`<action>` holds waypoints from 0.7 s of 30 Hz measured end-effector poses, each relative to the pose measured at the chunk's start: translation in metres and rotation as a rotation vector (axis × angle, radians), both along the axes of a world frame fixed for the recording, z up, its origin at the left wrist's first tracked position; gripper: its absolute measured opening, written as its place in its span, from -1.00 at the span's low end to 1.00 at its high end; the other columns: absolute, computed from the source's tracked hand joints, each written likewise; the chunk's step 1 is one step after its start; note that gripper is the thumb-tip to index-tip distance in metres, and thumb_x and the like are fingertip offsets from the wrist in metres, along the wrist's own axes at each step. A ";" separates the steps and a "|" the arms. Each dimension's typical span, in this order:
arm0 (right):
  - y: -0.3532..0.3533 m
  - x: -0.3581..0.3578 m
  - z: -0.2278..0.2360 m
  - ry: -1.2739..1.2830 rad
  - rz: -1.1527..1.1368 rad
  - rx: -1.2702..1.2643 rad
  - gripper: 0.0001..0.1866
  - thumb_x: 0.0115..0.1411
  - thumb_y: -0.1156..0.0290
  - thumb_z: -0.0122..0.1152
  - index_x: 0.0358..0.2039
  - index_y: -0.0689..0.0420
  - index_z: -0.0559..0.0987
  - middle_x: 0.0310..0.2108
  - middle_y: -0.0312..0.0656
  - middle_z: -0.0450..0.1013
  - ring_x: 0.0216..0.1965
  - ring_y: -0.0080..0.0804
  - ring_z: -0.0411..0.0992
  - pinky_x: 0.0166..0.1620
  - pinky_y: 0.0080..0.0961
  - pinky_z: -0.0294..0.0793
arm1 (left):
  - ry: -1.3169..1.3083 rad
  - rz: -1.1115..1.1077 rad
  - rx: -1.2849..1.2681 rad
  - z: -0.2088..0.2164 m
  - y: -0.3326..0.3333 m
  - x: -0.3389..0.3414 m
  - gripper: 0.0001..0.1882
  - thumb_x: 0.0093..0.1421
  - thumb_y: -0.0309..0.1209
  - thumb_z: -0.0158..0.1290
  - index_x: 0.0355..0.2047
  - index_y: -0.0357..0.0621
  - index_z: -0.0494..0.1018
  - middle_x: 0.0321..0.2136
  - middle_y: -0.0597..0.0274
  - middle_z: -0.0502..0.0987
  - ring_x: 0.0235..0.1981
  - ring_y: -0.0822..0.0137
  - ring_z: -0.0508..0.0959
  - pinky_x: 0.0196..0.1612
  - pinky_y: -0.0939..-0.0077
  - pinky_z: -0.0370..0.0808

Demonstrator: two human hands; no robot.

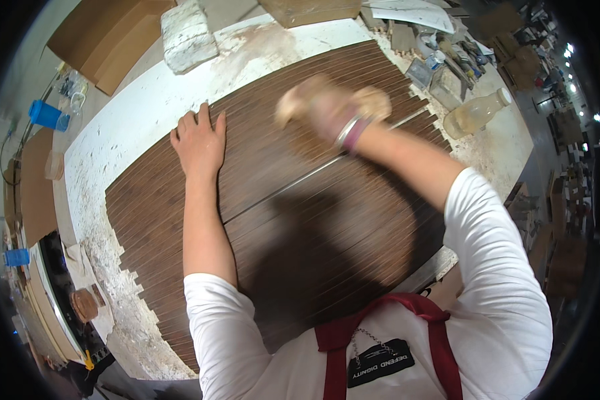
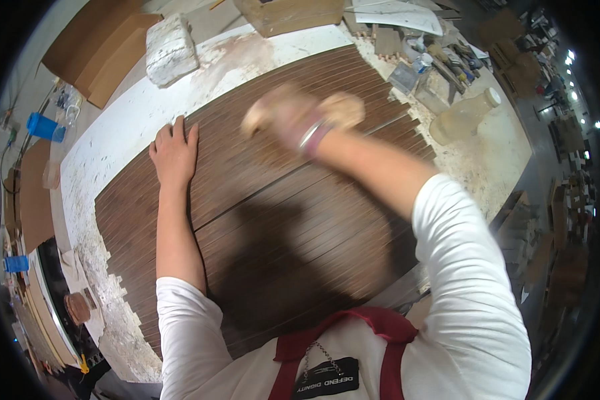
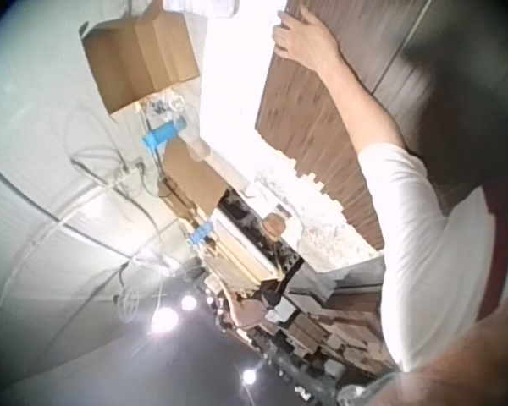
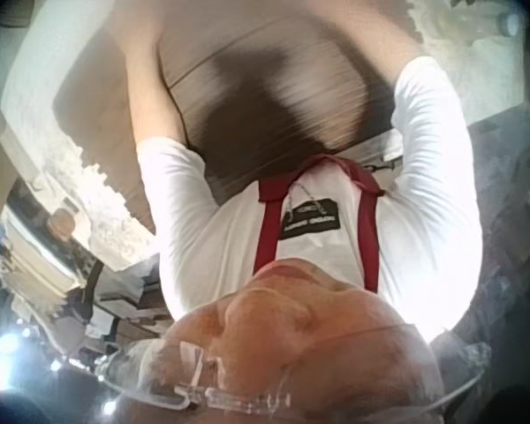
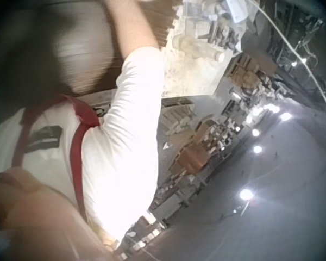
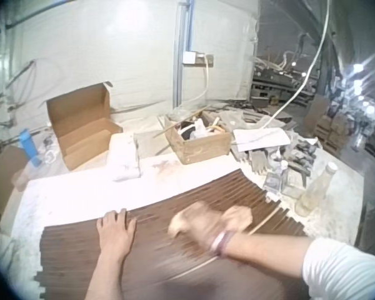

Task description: The person pours a liquid from a bottle onto a cloth and then wipes the surface of several wood panels.

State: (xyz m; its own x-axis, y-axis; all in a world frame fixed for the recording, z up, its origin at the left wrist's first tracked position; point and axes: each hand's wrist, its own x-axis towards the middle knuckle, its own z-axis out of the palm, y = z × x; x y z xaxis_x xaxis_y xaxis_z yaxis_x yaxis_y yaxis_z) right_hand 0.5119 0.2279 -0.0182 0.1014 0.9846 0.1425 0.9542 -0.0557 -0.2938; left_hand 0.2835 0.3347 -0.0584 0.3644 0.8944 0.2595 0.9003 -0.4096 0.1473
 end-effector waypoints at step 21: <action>-0.024 0.037 0.051 0.168 -0.129 -0.290 -0.83 0.18 0.55 0.05 -0.35 0.06 0.62 -0.43 -0.13 0.53 -0.39 -0.39 0.56 -0.37 -0.46 0.60 | 0.124 -0.161 -0.068 0.009 -0.055 -0.010 -0.36 0.35 0.06 -0.23 0.34 0.06 0.08 0.36 0.04 0.02 0.38 0.01 -0.02 0.35 -0.10 -0.08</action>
State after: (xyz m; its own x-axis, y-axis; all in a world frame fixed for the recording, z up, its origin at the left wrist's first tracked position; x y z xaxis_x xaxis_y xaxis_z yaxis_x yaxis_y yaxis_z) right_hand 0.5484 0.2036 0.0327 0.2260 0.9591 -0.1702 0.8734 -0.2769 -0.4006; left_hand 0.2736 0.2801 -0.0496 0.5294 0.8359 0.1447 0.8369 -0.5426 0.0722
